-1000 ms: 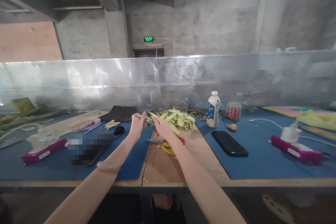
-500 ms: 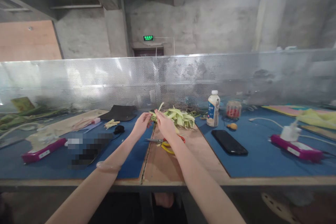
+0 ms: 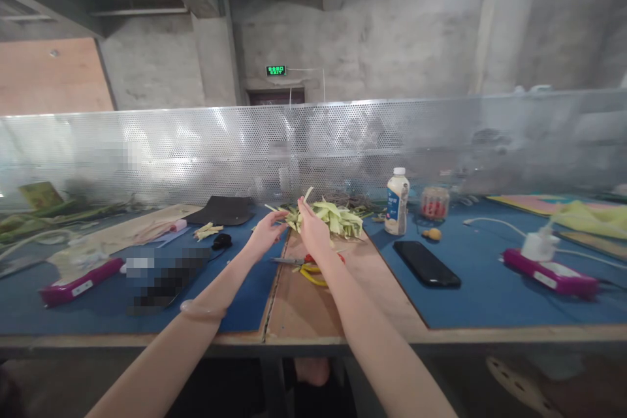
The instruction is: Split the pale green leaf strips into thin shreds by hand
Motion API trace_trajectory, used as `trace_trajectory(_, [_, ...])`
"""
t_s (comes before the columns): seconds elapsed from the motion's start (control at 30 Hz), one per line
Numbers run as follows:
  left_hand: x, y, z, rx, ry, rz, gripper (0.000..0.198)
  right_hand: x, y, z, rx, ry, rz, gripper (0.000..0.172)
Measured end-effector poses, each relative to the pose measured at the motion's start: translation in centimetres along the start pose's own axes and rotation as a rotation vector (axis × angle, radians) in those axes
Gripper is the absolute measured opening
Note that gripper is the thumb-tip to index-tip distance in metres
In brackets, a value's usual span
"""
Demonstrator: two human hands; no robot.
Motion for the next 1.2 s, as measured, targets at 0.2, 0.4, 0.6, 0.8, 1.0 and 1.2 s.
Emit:
trace_trajectory(0.2, [-0.5,0.1,0.2,0.044,0.012,-0.021,0.05,-0.8,0.8,-0.4,0.014,0.036,-0.095,0.059])
trace_trajectory(0.4, [-1.0,0.2,0.5,0.099,-0.036,0.041,0.062,-1.0,0.4,-0.8,0.076,0.064,-0.199,0.063])
trace_trajectory(0.6, [-1.9,0.5,0.8,0.156,-0.061,0.212,0.068,-0.9,-0.7,-0.8,0.127,0.12,-0.236,0.064])
trace_trajectory(0.8, [-2.5,0.3,1.0,0.148,-0.086,0.329,0.068,-0.7,-1.2,-0.6,0.22,0.155,-0.317,0.068])
trace_trajectory(1.0, [-2.4,-0.1,0.8,0.171,-0.099,0.447,0.063,-1.3,-1.6,-0.9,0.191,0.156,-0.354,0.061])
trace_trajectory(1.2, [-1.8,-0.6,0.7,0.127,-0.112,0.457,0.065,-0.9,-1.5,-0.9,0.12,0.021,-0.276,0.041])
Point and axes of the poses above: each hand's wrist, its own z-axis away from the middle knuckle, its own y-axis out of the palm, x = y × z, the point moved 5 cm from there along -z, towards the middle knuckle, and after that the axes turned 7 degrees about y, right-handed, at the moved point
